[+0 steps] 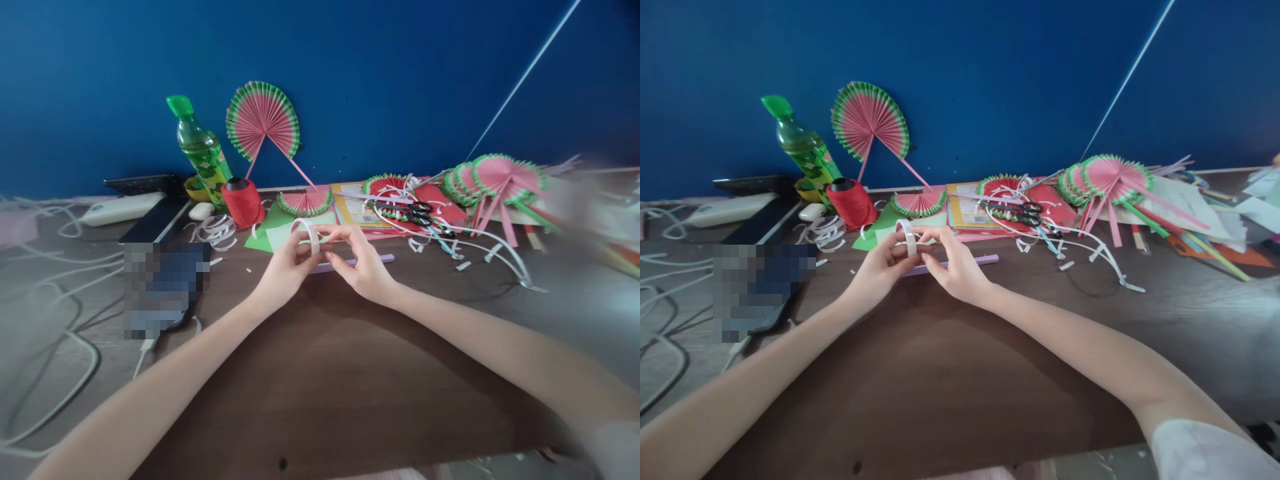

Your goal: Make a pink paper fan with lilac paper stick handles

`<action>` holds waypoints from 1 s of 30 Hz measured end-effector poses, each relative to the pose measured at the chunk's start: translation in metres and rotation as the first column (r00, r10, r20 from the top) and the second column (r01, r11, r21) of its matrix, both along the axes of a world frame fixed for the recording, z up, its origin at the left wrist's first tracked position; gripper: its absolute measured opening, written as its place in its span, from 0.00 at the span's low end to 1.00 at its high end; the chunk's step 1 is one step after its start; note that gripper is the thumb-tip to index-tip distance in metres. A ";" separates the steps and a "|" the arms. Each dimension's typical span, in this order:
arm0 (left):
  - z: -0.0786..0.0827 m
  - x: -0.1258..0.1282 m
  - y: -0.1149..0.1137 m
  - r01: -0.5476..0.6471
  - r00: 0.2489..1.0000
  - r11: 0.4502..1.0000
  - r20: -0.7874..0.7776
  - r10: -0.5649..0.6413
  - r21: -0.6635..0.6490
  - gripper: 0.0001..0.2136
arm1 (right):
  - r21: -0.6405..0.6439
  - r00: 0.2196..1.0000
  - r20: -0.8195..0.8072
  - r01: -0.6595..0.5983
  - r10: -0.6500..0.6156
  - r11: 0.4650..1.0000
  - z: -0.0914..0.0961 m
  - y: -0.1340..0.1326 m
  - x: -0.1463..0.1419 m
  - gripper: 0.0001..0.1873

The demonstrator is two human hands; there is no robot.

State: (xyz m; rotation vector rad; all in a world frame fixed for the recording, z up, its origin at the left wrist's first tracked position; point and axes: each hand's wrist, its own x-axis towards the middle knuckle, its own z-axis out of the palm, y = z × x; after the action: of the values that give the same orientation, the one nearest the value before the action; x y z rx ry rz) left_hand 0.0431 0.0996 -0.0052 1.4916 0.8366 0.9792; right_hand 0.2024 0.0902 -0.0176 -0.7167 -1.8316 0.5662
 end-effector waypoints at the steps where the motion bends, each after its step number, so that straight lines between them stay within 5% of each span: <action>1: 0.000 0.001 0.000 0.008 1.000 1.000 0.001 -0.008 0.000 0.16 | 0.011 1.000 0.007 0.015 -0.015 1.000 0.000 0.001 0.000 0.13; 8: 0.004 0.004 -0.004 0.073 0.996 0.996 -0.048 -0.070 0.053 0.13 | 0.044 0.988 -0.005 0.156 -0.156 0.987 0.001 0.003 0.000 0.06; 18: 0.003 0.000 -0.007 -0.040 0.923 0.955 -0.355 0.149 0.295 0.07 | 0.051 0.986 0.007 0.164 -0.164 0.985 0.003 -0.001 -0.002 0.05; 30: 0.007 0.005 -0.014 -0.091 0.868 0.939 -0.435 0.238 0.333 0.03 | 0.099 0.970 -0.007 0.242 -0.242 0.965 0.005 -0.006 -0.004 0.05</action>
State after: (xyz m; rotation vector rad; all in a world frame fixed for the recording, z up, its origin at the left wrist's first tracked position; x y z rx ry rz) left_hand 0.0479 0.0852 0.0018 1.9964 1.2214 0.9097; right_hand 0.1986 0.0840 -0.0131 -0.8597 -1.7316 0.3114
